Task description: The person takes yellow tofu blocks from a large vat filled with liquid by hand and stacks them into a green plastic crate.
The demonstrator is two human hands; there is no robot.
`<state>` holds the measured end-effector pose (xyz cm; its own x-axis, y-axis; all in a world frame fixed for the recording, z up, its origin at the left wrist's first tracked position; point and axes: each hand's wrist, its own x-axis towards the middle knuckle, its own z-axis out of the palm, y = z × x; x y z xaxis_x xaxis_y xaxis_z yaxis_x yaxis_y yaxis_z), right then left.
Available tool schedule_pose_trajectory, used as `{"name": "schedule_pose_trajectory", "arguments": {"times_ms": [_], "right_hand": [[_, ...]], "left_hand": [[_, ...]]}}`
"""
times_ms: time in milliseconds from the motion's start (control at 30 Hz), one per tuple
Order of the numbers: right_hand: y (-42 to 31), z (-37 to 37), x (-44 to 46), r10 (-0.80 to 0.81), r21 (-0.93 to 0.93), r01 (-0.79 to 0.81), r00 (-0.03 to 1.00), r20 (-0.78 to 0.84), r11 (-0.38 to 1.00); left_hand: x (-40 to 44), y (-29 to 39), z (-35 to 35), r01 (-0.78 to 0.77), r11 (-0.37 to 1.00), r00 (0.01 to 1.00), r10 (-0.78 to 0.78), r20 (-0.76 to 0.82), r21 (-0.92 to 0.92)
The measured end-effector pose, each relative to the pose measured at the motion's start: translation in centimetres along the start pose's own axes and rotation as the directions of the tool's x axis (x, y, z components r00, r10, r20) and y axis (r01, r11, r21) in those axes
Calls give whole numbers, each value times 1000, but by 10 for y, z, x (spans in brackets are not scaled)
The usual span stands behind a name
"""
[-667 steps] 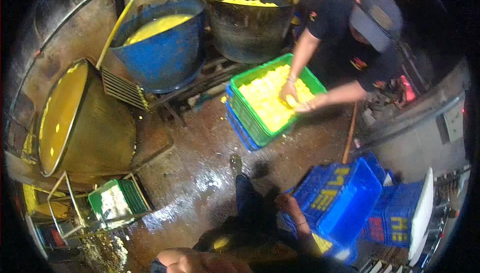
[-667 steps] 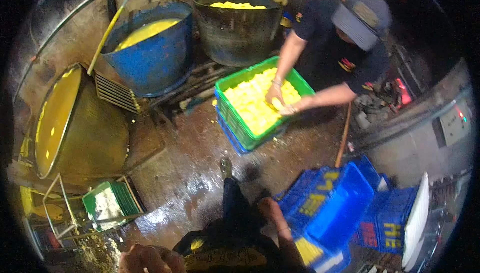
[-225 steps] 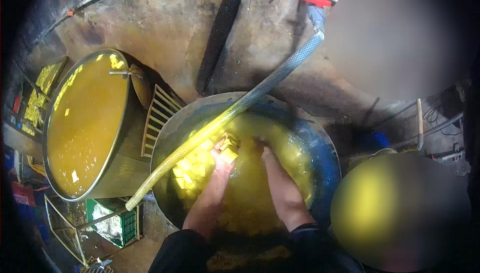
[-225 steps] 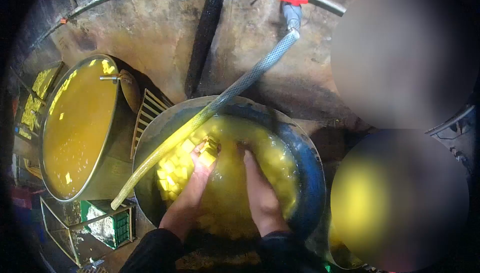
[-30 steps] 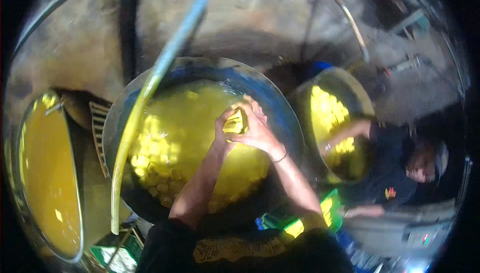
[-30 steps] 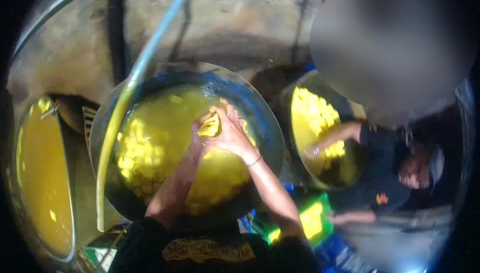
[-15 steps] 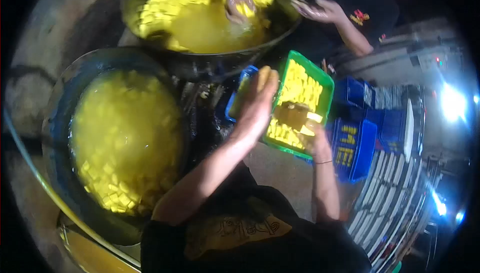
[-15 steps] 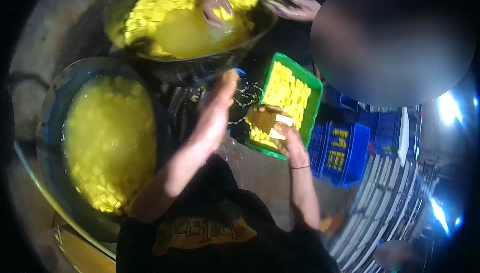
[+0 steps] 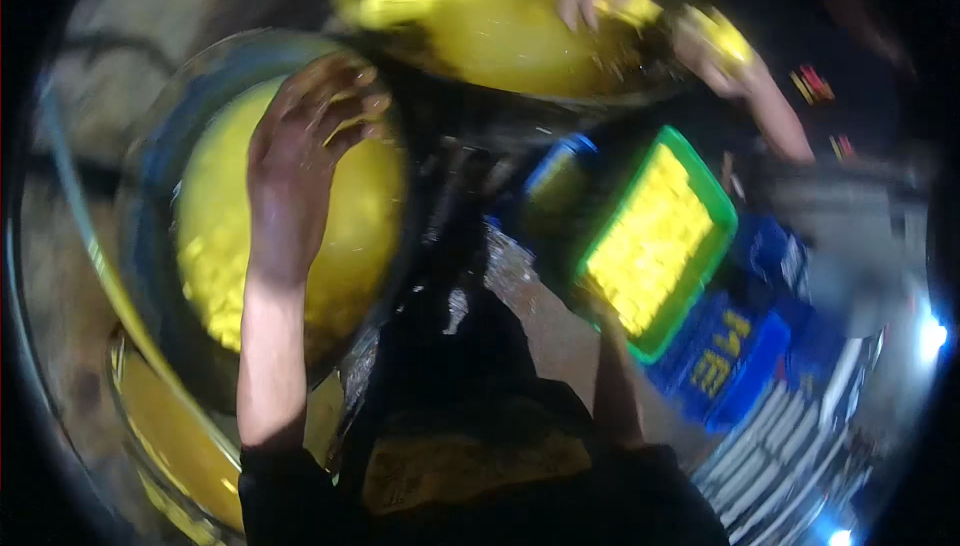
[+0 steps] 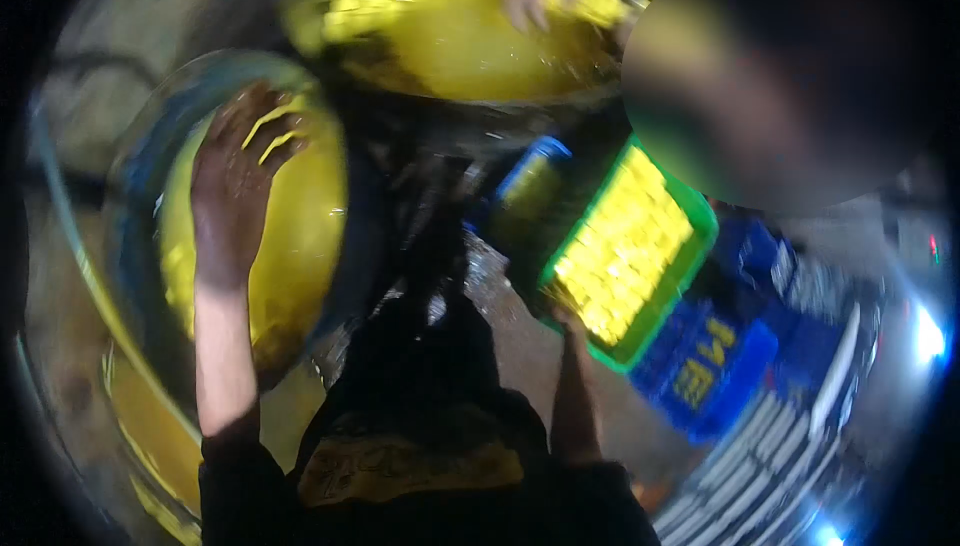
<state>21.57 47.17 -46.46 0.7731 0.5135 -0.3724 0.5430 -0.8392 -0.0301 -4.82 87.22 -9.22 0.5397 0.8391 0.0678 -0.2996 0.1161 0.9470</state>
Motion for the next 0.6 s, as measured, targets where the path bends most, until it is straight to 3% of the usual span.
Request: {"name": "schedule_pose_trajectory", "arguments": {"times_ms": [100, 200, 267, 333, 367, 400, 433, 467, 500, 533, 567, 600], "right_hand": [[-1, -38, -4, -14, -61, 16, 999, 33, 998], [-24, -104, 1, -49, -48, 48, 999, -19, 998], [-82, -175, 0, -166, 124, 191, 969, -185, 974], [-179, -252, -14, -336, 370, 461, 872, -356, 806], [-229, -286, -25, -418, 499, 561, 827, -376, 661], [-288, -321, -54, -551, 633, 652, 736, -395, 417], [-338, -346, -78, -720, 429, 800, 581, -379, 420], [-377, -350, -94, -844, 355, 850, 483, -233, 388], [-416, -344, -106, -888, 182, 870, 459, 35, 457], [-449, -338, -117, -842, -4, 884, 446, 303, 467], [-473, -313, -114, -842, -98, 929, 365, 396, 357], [-489, -277, -103, -822, -177, 957, 287, 493, 228]], "left_hand": [[5, 23, -69, 93, 991, 985, -77, -157, 94], [-18, -23, -149, 235, 940, 960, -184, -213, 246], [-48, -56, -166, 406, 739, 913, -352, -205, 538], [-73, -114, -177, 509, 558, 851, -440, -287, 655], [-99, -171, -190, 300, 360, 949, -206, -238, 883], [-116, -213, -201, 108, 68, 994, 7, -109, 992], [-115, -219, -199, 105, 80, 994, 21, -107, 991], [-111, -221, -194, 97, 30, 959, -270, -85, 995], [-110, -224, -192, 73, -19, 841, -537, -71, 997], [-118, -248, -192, 78, -13, 847, -526, -73, 997], [-131, -289, -195, 294, 309, 916, -360, -175, 905], [-139, -314, -200, 395, 619, 917, -221, -331, 679]]}}
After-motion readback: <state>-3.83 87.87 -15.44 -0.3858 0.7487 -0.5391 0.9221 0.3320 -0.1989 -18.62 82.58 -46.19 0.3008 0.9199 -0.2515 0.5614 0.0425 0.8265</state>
